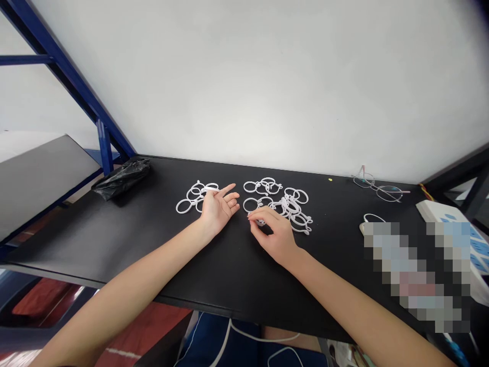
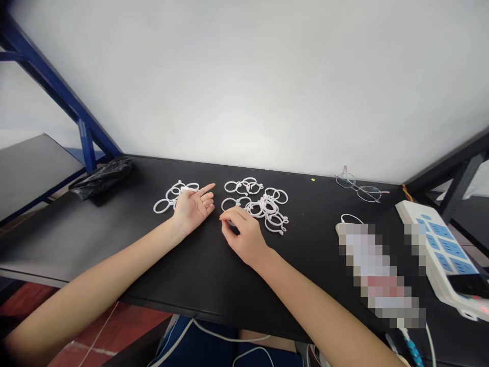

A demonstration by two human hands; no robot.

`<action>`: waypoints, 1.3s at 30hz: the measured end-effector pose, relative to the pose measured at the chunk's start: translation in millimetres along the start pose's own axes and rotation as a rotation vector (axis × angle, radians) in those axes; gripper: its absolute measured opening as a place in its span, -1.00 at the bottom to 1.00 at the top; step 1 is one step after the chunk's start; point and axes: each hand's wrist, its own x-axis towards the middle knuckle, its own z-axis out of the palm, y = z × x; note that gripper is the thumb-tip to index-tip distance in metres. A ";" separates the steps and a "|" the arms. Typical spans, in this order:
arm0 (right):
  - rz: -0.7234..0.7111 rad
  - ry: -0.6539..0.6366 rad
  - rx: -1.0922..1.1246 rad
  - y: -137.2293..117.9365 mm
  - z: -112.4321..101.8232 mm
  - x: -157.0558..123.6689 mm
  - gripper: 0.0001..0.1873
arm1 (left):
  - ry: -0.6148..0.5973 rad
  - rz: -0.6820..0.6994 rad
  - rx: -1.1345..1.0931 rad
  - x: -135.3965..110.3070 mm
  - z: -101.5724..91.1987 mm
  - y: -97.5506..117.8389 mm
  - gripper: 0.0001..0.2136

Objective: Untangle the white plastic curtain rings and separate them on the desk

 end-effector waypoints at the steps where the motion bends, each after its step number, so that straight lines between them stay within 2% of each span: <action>1: 0.002 -0.001 0.000 0.2 0.1 0.0 -0.80 | 0.001 0.000 -0.004 -0.2 -0.4 0.1 -0.52; 10: -0.003 0.007 0.000 0.6 0.4 -0.3 -0.80 | 0.010 0.005 -0.036 -3.1 1.3 1.1 -0.51; 17: 0.004 0.001 0.000 -0.1 0.0 0.4 -0.80 | 0.002 -0.005 0.023 -2.4 1.2 1.2 -0.56; 29: -0.031 0.058 -0.012 -3.5 -1.0 4.4 -0.79 | -0.127 -0.094 0.243 -2.2 2.9 -4.5 -0.82; 39: -0.019 0.037 0.006 -1.4 0.5 2.3 -0.80 | -0.212 -0.107 0.295 -0.3 0.9 -6.2 -0.84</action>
